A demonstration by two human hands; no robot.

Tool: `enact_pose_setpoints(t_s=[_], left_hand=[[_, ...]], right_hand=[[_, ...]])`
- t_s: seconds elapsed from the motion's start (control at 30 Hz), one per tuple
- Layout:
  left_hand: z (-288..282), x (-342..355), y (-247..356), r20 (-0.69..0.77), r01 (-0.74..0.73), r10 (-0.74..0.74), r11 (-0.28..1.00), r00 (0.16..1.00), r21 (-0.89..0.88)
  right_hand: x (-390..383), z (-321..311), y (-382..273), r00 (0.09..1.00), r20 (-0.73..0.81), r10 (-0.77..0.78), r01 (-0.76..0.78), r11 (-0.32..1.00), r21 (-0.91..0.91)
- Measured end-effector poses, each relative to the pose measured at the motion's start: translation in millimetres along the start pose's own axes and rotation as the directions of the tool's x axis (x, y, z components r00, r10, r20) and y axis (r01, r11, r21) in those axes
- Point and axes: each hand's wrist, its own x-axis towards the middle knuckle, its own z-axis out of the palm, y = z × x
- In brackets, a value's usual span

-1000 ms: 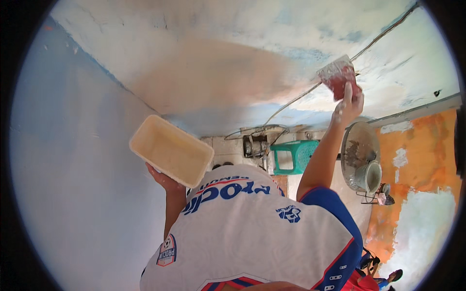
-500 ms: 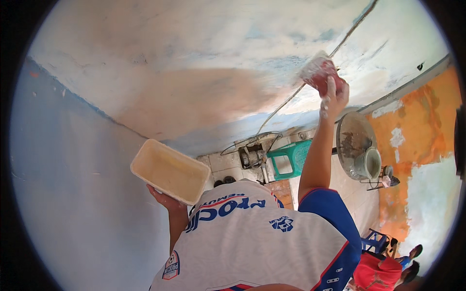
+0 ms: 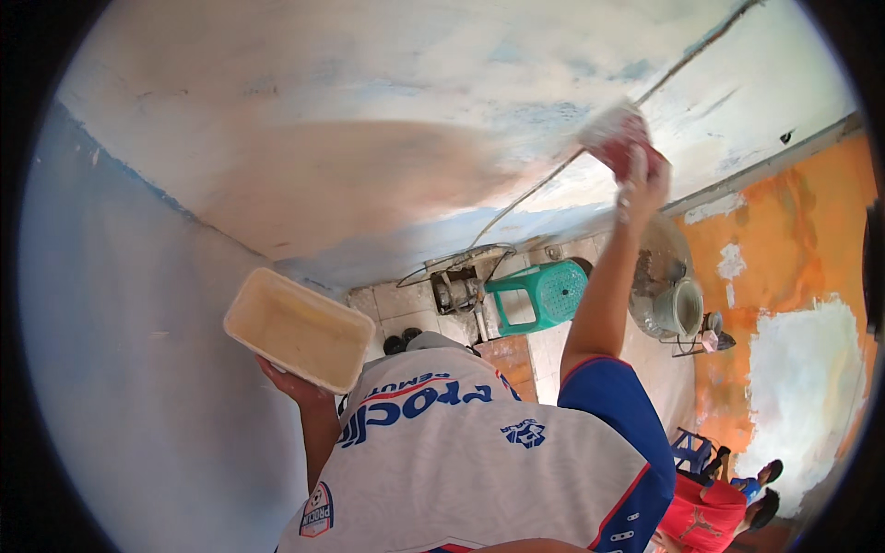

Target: The person patches a ceiling by applying filler with a putty knife and smoothing it over cracks and holes, while holding a container of filler in their other hand.

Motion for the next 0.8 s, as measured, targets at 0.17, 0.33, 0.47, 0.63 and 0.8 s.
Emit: enact_pose_setpoints(t_s=[0.17, 0.33, 0.47, 0.63, 0.8], left_hand=[[-20.1, -4.7, 2.9, 0.007, -0.076, 0.076, 0.991, 0.997, 0.105], [-13.5, -1.6, 10.2, -0.004, -0.064, 0.066, 0.986, 0.998, 0.152], [-9.9, -4.7, 14.7, -0.03, -0.039, 0.042, 0.994, 0.999, 0.102], [-25.8, -11.4, 19.1, 0.009, -0.108, 0.108, 0.977, 0.994, 0.184], [-15.6, -10.6, 21.5, -0.06, -0.037, 0.041, 0.997, 0.997, 0.07]], right_hand=[[-79.4, -11.7, -25.9, 0.999, 0.04, 0.0, 0.009, 0.978, -0.206], [-211.7, 111.8, -22.5, 0.74, 0.669, -0.068, -0.032, 0.99, 0.136], [-162.0, 128.4, 7.0, 0.786, 0.617, -0.045, 0.059, 0.998, -0.003], [-36.0, 22.0, 22.7, 0.97, 0.207, -0.131, 0.145, 0.988, -0.056], [-98.5, 19.6, -47.1, 0.991, 0.086, 0.106, -0.077, 0.954, -0.289]])
